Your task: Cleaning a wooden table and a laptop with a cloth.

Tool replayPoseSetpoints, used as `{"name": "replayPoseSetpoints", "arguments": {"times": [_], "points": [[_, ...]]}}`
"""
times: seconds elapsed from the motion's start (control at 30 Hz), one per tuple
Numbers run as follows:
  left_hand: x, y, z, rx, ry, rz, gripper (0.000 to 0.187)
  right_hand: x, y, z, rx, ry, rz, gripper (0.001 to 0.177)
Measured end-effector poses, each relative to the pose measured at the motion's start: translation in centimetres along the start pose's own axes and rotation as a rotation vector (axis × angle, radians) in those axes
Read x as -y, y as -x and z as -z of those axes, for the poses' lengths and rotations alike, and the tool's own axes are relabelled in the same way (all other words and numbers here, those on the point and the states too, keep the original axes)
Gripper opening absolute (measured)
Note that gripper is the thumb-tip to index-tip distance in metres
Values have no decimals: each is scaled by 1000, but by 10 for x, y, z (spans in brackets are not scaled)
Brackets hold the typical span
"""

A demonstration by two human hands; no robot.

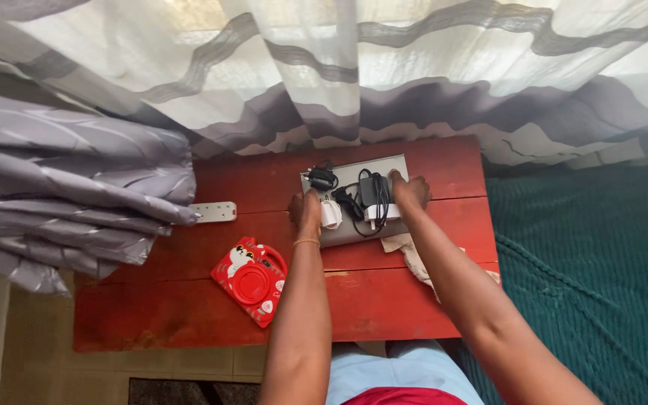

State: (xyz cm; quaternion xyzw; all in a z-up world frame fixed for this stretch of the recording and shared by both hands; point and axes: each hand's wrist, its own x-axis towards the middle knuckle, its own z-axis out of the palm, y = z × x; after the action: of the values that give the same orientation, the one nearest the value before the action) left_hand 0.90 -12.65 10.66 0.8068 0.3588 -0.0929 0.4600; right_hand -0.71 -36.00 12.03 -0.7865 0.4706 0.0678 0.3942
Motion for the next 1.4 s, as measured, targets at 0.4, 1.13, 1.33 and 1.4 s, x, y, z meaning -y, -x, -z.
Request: {"name": "replayPoseSetpoints", "arguments": {"times": [0.4, 1.13, 1.33, 1.4], "points": [[34, -61, 112, 49, -4, 24, 49, 38, 85, -95, 31, -7, 44, 77], [30, -61, 107, -42, -305, 39, 52, 39, 85, -103, -7, 110, 108, 60], [-1, -6, 109, -335, -270, -129, 55, 12, 68, -108, -38, 83, 186, 49], [-14, 15, 104, -385, -209, -209, 61, 3, 66, -98, -41, 62, 212, 46]]}}
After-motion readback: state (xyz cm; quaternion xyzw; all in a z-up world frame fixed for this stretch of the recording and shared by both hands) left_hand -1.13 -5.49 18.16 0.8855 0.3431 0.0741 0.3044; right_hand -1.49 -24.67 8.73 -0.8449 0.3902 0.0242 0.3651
